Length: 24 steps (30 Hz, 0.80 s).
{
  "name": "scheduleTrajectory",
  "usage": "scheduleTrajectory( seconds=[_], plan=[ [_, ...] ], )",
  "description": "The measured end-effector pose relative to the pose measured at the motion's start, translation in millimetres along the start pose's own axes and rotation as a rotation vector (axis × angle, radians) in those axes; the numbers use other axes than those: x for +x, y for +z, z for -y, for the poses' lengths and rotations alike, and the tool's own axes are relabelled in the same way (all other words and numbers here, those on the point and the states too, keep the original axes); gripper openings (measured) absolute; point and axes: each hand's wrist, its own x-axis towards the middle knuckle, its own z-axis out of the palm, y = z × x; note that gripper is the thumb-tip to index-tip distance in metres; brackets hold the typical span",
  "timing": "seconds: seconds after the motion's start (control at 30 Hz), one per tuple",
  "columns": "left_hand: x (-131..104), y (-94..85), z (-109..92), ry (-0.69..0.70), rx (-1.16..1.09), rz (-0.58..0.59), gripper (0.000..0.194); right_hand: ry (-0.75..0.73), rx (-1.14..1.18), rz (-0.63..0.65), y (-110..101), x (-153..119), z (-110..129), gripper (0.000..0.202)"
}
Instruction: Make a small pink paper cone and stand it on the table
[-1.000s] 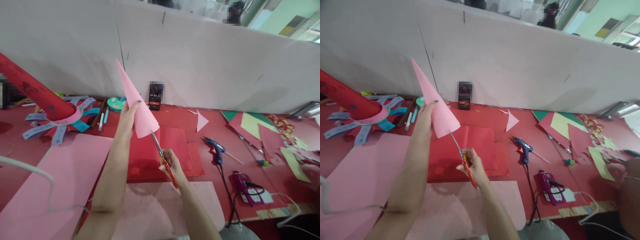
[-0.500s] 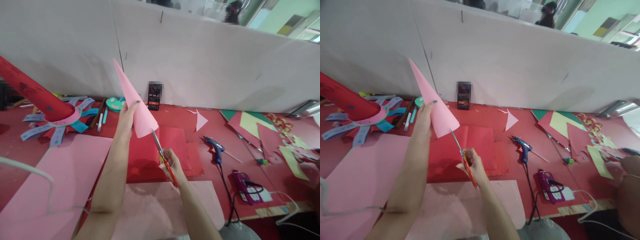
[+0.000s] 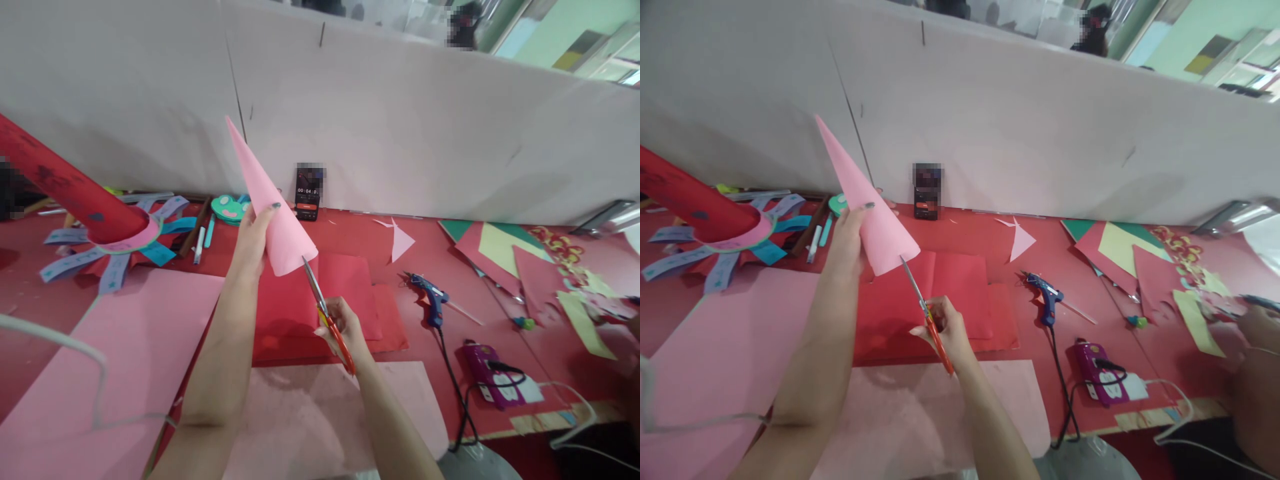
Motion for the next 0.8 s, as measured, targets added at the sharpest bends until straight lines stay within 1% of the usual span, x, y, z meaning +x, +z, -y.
scheduleTrajectory(
  seconds=[0.13,0.23,0.33,0.47,0.53,0.6,0.67,0.8],
  plan=[
    [1,1.7,0,0.003,0.007,-0.002,0.035,0.016,-0.041,-0.024,0,1,3,0.052],
    [4,0.6,3,-0.009,0.05,-0.049,0.043,0.013,-0.081,-0.043,1,2,7,0.052],
    [6,-2.7,5,0.003,0.108,-0.092,0.044,0.012,-0.11,-0.068,1,2,10,0.051],
    [6,-5.7,3,0.041,0.145,-0.067,0.043,0.012,-0.156,-0.073,1,4,10,0.055],
    [6,-5.7,1,0.062,0.141,-0.055,0.042,0.003,-0.182,-0.042,1,5,8,0.056],
    [5,-4.9,0,0.072,0.112,-0.071,0.04,-0.014,-0.197,-0.014,1,5,5,0.057],
    [5,-3.8,0,0.065,0.077,-0.09,0.036,-0.03,-0.196,-0.006,2,5,1,0.056],
    [5,-1.3,3,0.007,0.001,-0.087,0.028,-0.049,-0.181,-0.024,4,5,0,0.057]
  ],
)
